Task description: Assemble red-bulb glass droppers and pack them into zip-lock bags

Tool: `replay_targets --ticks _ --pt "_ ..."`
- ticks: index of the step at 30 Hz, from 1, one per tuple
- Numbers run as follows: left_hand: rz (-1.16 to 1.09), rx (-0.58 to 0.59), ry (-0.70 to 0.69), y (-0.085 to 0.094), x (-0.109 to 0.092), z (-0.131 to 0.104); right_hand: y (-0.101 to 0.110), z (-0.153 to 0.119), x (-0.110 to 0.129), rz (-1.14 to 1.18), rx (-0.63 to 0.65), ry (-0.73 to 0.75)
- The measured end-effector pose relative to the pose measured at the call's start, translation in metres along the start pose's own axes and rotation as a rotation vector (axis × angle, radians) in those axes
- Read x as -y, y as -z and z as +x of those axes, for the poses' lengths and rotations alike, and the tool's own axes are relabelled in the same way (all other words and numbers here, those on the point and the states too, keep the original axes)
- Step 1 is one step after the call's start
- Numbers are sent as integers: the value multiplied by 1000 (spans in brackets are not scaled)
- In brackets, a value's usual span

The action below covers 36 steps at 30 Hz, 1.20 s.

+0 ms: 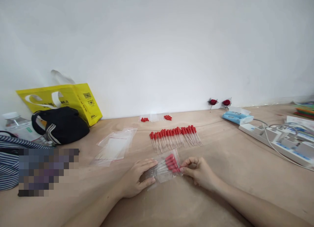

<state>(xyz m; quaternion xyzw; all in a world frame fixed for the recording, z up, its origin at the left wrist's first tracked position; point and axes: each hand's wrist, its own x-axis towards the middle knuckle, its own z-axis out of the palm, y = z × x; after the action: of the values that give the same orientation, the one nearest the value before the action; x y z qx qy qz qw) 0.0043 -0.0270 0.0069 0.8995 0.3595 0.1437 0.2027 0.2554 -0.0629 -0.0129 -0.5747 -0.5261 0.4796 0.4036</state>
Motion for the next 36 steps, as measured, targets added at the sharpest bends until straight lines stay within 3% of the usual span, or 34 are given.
replay_targets --ticks 4,11,16,21,26,29,33,36 --pt "-12 -32 -33 -3 6 -1 1 1 0 -12 -39 29" --pt "-12 -32 -52 -4 9 -1 3 4 -3 44 74 60" --pt "-30 17 -69 4 4 -1 8 7 -5 10 211 101" --pt "-68 -29 -78 13 -8 -4 9 7 -2 86 193 111" --pt "-158 -150 74 8 -11 14 2 11 -1 88 211 76" --pt "-243 -146 178 3 -9 34 -4 16 1 91 238 65" --pt "-301 -23 374 4 -11 51 -12 22 6 74 308 95" --pt "-390 161 466 11 -16 48 -23 24 8 55 337 220"
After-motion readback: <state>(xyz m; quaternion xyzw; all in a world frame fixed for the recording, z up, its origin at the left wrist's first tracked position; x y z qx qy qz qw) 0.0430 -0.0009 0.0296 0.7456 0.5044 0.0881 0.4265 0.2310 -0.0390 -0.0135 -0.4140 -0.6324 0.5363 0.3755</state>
